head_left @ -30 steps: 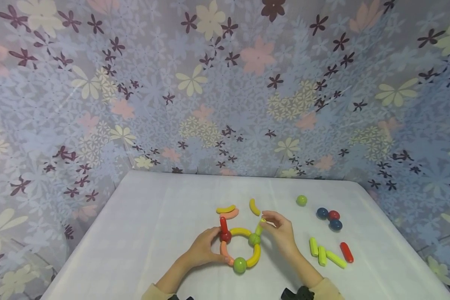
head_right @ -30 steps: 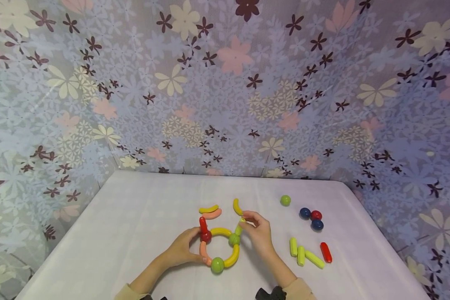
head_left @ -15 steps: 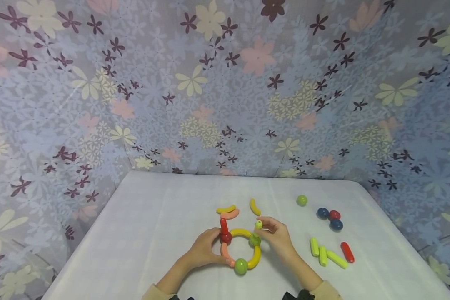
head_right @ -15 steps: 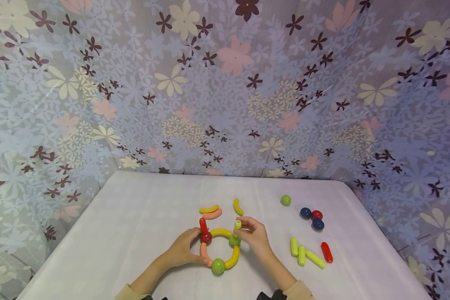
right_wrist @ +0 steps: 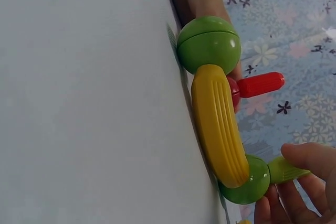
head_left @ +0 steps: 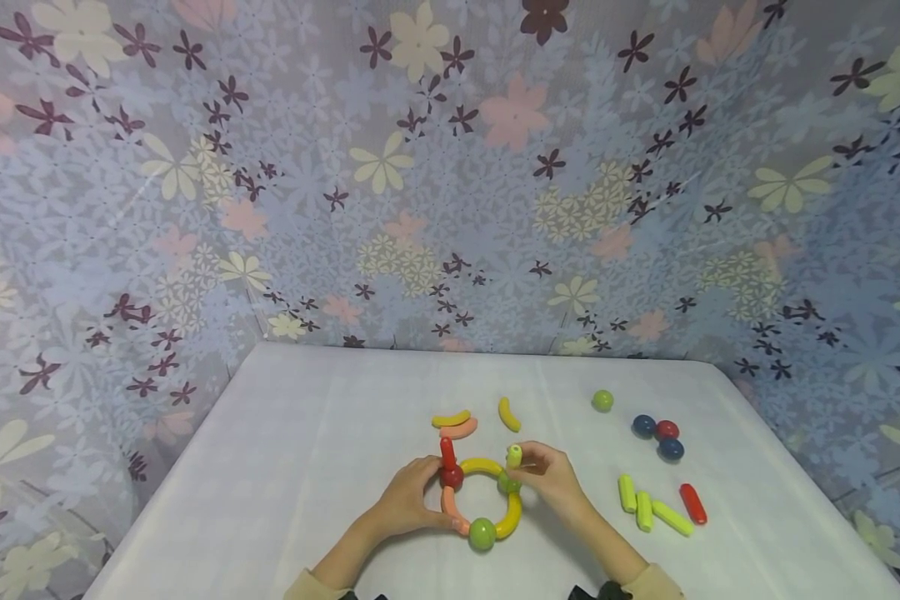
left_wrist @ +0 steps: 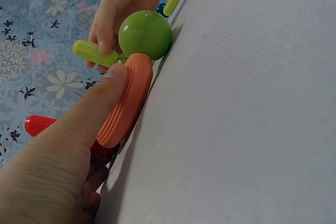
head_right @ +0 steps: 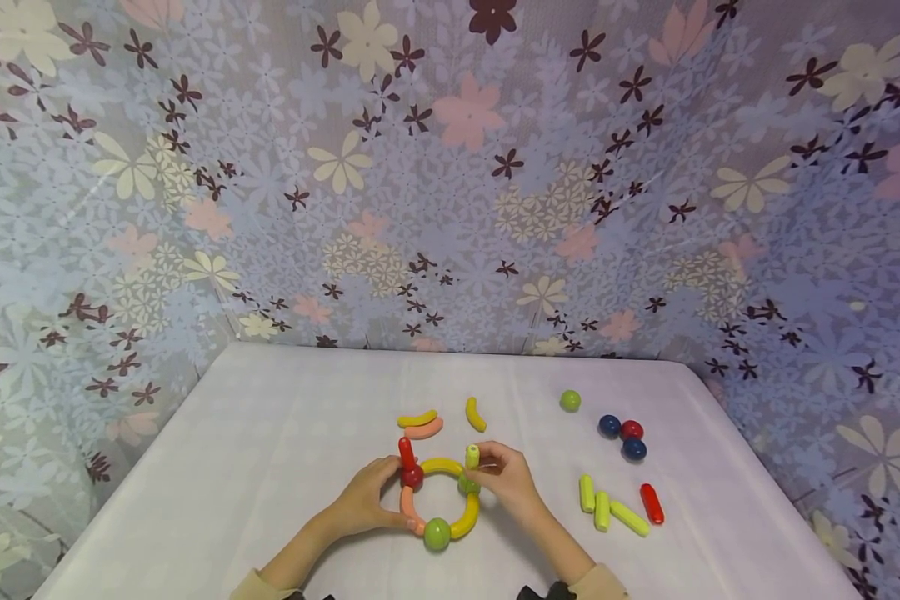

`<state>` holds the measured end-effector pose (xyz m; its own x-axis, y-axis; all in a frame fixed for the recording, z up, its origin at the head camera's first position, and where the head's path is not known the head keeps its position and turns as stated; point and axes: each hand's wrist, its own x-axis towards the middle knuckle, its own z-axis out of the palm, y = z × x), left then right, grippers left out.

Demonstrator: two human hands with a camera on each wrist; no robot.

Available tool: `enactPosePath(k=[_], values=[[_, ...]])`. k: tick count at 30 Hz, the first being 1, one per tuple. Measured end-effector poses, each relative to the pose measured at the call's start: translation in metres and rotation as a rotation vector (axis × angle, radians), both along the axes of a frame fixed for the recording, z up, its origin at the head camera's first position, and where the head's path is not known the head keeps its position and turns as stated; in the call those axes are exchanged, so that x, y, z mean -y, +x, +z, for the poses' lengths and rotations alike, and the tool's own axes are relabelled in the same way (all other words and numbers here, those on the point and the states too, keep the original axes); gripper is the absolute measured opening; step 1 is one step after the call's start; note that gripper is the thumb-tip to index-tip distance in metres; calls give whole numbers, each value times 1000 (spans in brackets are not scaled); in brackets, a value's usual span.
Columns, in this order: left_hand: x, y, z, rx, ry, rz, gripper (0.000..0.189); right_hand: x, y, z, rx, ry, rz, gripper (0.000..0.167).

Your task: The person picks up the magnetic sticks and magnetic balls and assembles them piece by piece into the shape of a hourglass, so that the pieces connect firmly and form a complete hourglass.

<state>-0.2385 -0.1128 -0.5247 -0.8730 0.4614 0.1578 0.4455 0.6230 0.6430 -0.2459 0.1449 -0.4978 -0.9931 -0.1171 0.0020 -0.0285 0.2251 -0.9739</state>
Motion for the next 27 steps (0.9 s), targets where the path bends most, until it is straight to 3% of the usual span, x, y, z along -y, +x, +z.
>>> enactPosePath(k=[8,16,24,27], values=[[-1,-1,-1,-2,-4,-1,81,-25,6,0,-77,52,-45,32],[1,1,1,63,9,12,79,-63,14,1,-153,95,-244,26],[0,1,0,52,12,4,78,-101,25,0,-238,332,-464,17],[0,1,-1,52,5,13,79,-112,28,0,-239,388,-507,18]])
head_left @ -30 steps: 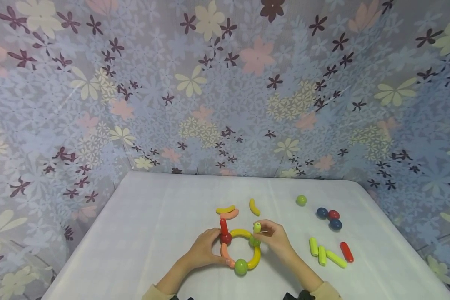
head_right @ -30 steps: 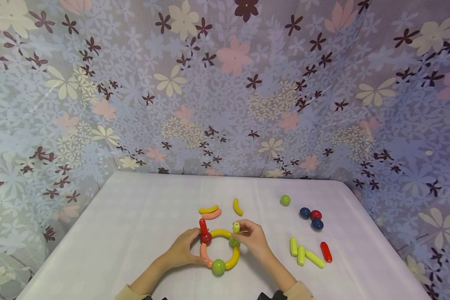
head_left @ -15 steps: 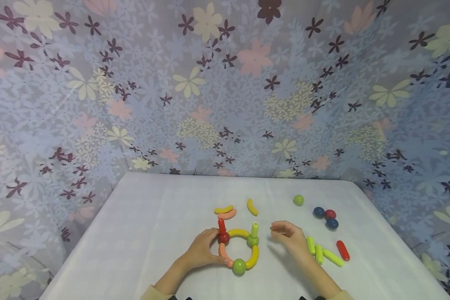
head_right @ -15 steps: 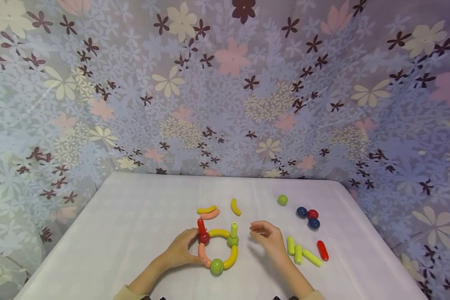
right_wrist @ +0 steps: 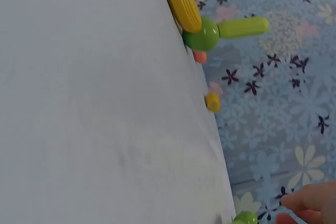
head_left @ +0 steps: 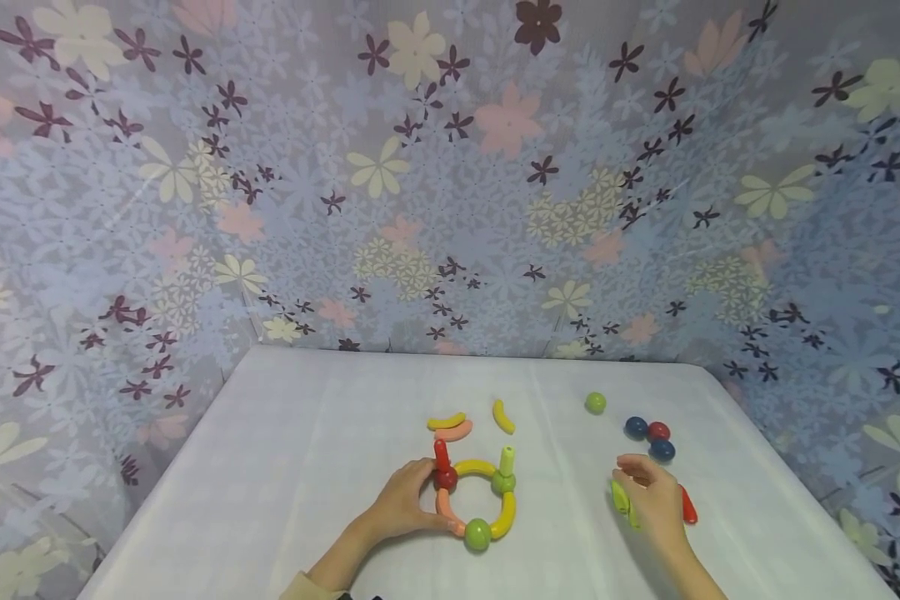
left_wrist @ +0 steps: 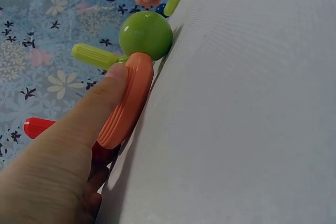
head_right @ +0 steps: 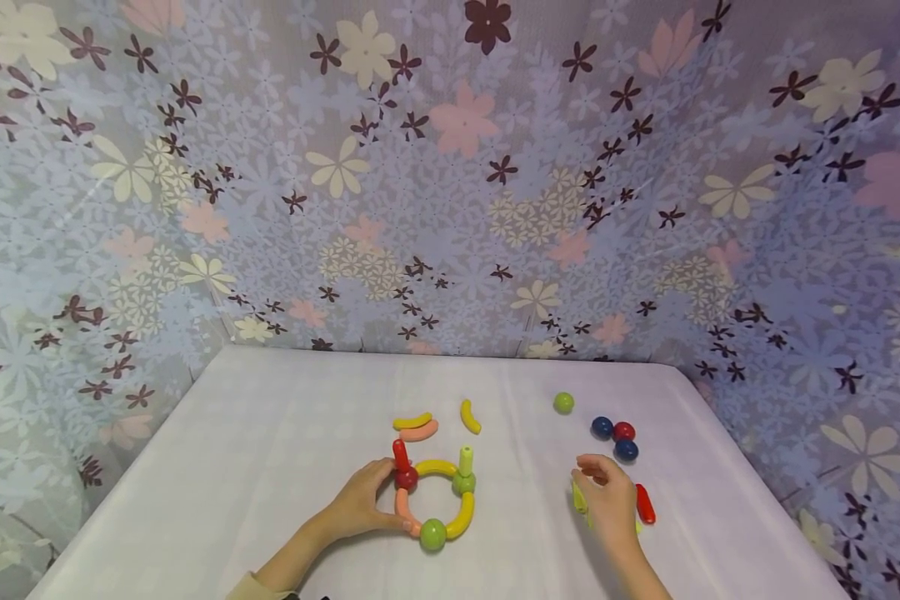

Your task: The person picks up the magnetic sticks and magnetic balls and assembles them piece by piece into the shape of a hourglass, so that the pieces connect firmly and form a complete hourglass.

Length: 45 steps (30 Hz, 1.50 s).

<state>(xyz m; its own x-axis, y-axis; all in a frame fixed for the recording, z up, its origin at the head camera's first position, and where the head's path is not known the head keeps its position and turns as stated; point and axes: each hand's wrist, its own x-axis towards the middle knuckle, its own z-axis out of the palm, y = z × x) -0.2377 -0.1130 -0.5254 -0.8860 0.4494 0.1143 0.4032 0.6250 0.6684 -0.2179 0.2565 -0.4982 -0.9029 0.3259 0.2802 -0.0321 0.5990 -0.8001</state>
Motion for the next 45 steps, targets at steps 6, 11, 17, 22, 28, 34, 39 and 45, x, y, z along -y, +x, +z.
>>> enactPosePath(k=[6,11,17,22,28,34,39,45], values=[[2,0,1,-26,-24,-10,85,-15,2,-4,114,48,-38,22],[4,-1,1,-82,0,-45,88,-17,1,-6,122,73,15,28],[5,0,1,-106,-22,-40,83,-16,-3,-8,203,168,67,43],[5,3,3,-104,-15,-22,79,-14,-6,-7,280,188,75,50],[3,3,0,-132,-14,0,80,-10,-6,-5,223,175,75,40],[3,2,-3,-123,-59,39,85,3,-4,1,65,40,55,30],[4,1,-2,-187,-16,28,71,24,-3,6,31,-94,111,28],[3,1,-3,-261,-13,27,66,51,1,7,134,-247,163,37]])
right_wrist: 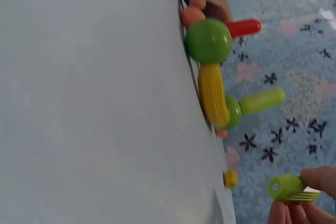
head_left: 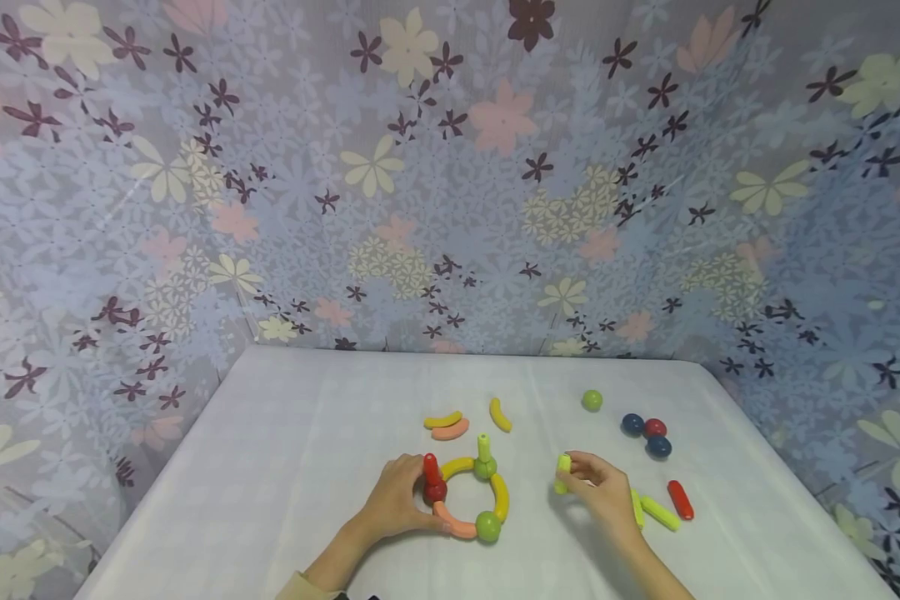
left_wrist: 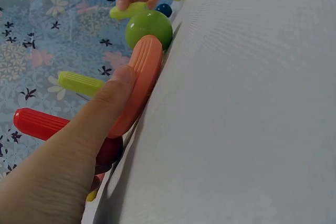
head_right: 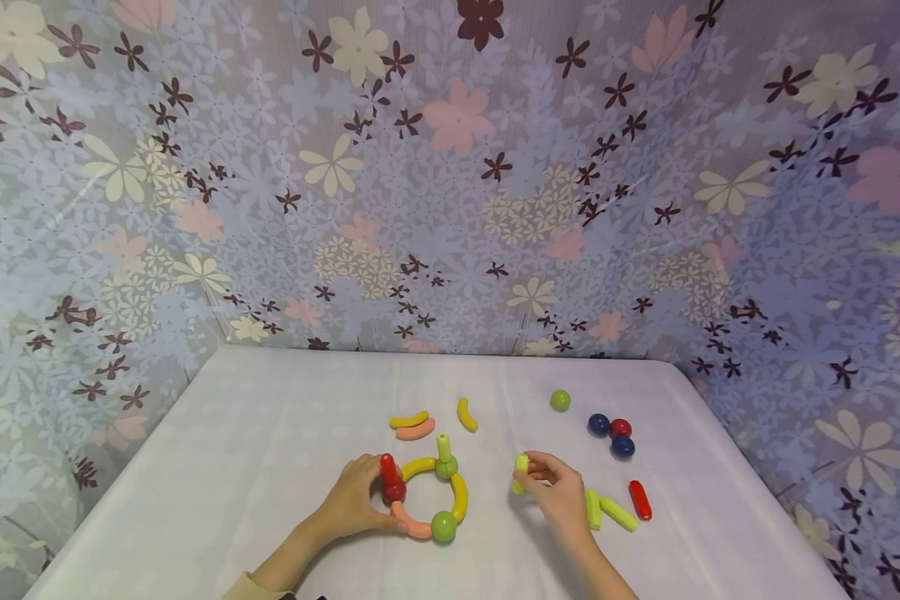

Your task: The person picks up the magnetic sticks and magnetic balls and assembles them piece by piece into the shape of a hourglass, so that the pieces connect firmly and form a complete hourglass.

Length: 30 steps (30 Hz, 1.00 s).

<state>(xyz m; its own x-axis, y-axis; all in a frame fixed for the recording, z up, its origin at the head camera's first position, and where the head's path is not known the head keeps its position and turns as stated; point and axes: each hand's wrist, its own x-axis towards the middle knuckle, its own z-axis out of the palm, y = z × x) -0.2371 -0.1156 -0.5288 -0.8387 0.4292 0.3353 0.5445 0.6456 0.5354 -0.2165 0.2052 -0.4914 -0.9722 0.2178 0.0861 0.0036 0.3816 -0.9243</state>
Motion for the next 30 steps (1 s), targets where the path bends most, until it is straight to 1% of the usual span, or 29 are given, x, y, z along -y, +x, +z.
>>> enactPosePath(k=[2,4,6,11,14,16,18,21,26,28,30], values=[[0,0,-1,-6,-1,-6,65,11,1,-2,25,-57,17,37],[0,0,-1,-9,5,-13,65,22,4,-3,18,-106,47,35],[0,0,-1,-10,10,-17,65,33,7,-3,-3,-149,93,32],[-1,0,-2,-24,15,-22,64,53,16,-4,-78,-220,240,29],[-1,1,-1,-17,22,-33,63,61,21,-4,-101,-246,297,29],[-1,1,-1,-3,27,-38,62,65,22,-5,-113,-241,320,30],[-2,2,0,16,30,-40,62,68,24,-5,-117,-209,343,30],[-3,2,1,35,23,-36,62,71,26,-7,-93,-175,354,29],[-2,3,2,45,22,-37,62,72,27,-10,-59,-167,383,28],[-2,2,3,41,25,-37,62,72,27,-11,-66,-146,421,28],[-1,2,2,42,23,-37,62,71,26,-12,-95,-108,470,28]])
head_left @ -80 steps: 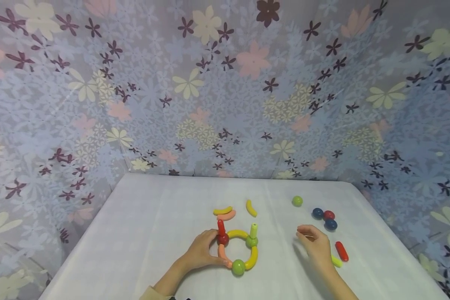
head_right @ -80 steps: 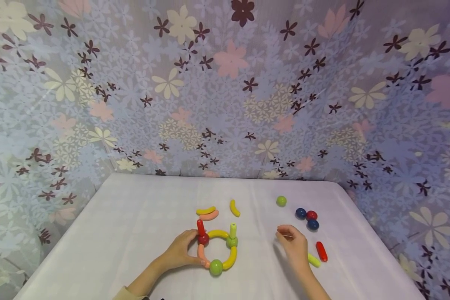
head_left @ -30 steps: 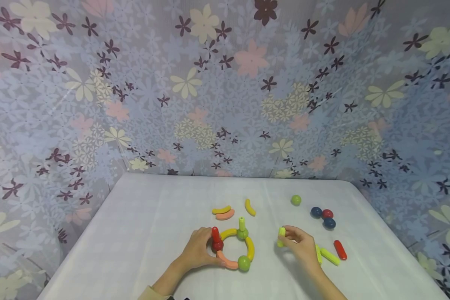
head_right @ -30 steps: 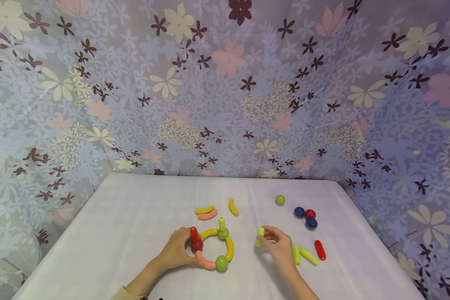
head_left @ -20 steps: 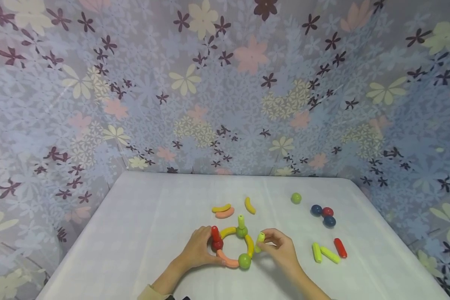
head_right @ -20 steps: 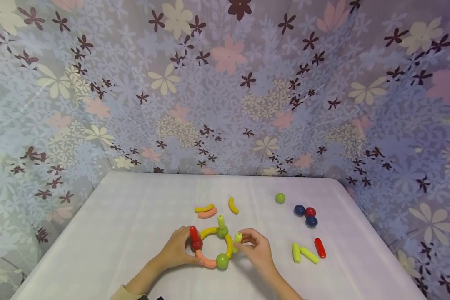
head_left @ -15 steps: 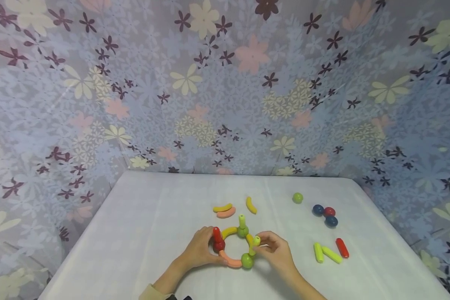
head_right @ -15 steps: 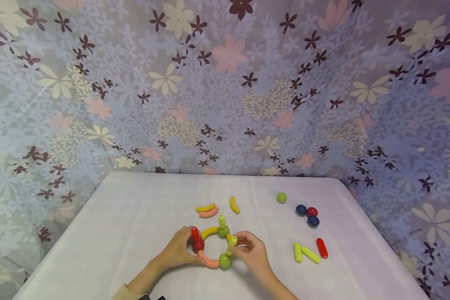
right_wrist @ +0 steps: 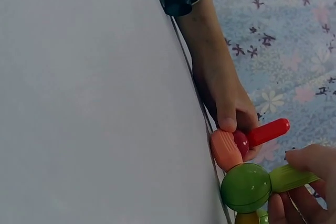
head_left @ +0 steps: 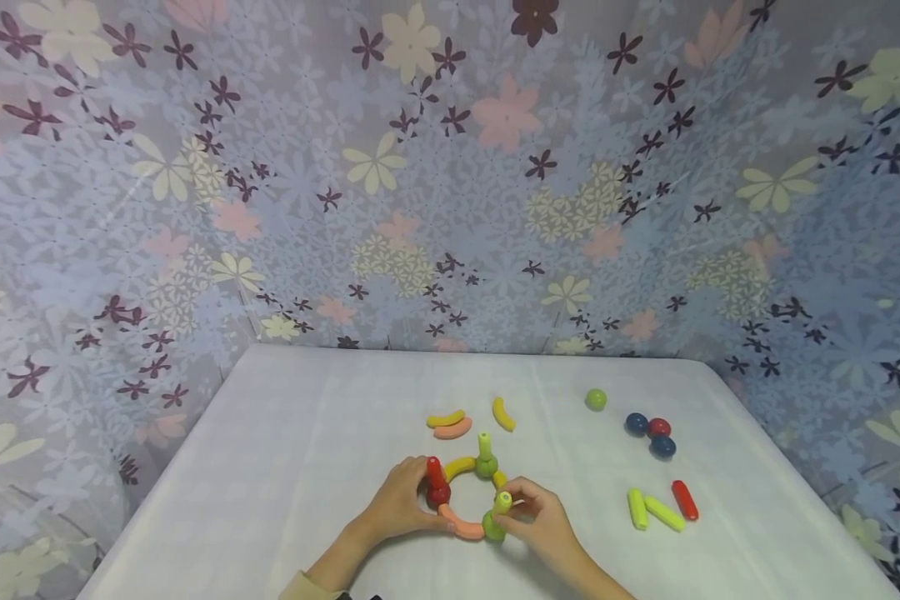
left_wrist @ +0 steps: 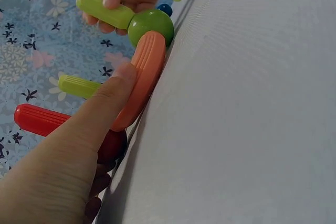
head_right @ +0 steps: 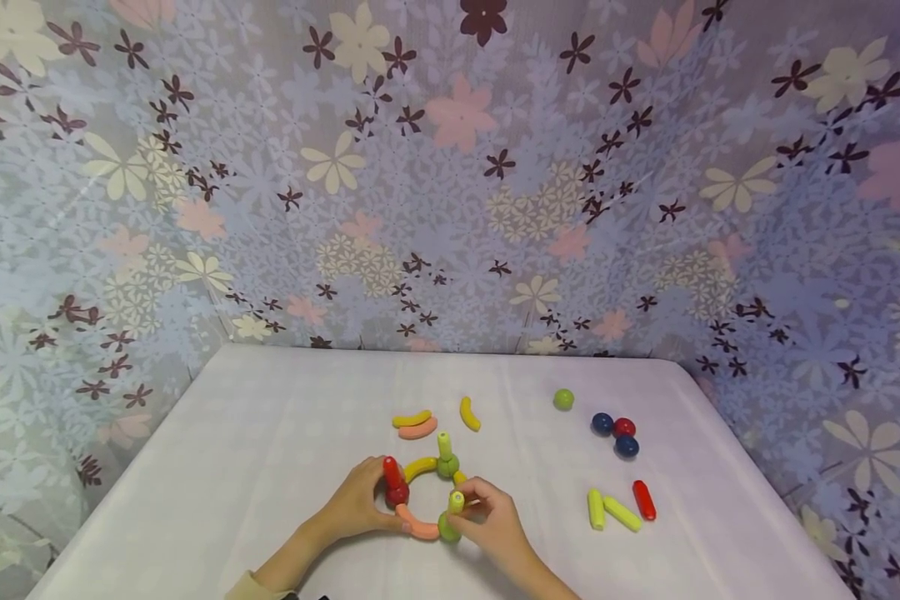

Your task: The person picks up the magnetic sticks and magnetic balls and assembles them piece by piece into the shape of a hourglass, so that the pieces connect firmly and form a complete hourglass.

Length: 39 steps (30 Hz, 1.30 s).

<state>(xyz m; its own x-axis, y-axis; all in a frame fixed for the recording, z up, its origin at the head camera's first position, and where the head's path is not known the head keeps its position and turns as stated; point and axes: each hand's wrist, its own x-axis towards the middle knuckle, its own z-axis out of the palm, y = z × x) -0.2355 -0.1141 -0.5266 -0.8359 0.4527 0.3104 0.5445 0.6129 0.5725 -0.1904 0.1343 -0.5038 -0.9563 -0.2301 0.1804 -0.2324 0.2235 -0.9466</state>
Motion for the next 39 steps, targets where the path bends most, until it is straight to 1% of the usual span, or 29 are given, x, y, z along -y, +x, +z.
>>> enactPosePath(k=[4,8,11,13,17,20,25,27,29,31,34,35,39], values=[[0,-1,-1,21,-9,1,63,-2,-1,-2,-74,58,76,27],[0,-1,-1,45,-11,-3,64,-5,-2,0,-86,84,116,34],[-1,-1,-1,47,-4,-7,63,-11,-3,2,-79,79,100,37],[-1,0,0,43,0,-11,62,-16,-5,3,-83,69,67,32],[0,0,0,34,11,-15,61,-29,-11,7,-46,44,-69,22],[0,1,1,29,10,-13,61,-42,-20,9,-12,7,-180,24],[2,1,2,45,12,-5,61,-64,-40,10,8,-119,-344,28],[3,1,2,54,10,-3,61,-73,-48,11,18,-152,-418,25],[3,1,1,56,3,-4,62,-81,-56,11,42,-145,-500,22],[3,1,1,54,-2,-3,62,-89,-66,13,46,-98,-580,22],[3,1,1,51,-1,-6,62,-99,-83,15,7,-21,-690,25],[3,1,2,49,2,-8,61,-101,-89,16,-13,-12,-721,26],[2,0,2,53,42,-12,50,-105,-112,17,-82,-32,-816,26]])
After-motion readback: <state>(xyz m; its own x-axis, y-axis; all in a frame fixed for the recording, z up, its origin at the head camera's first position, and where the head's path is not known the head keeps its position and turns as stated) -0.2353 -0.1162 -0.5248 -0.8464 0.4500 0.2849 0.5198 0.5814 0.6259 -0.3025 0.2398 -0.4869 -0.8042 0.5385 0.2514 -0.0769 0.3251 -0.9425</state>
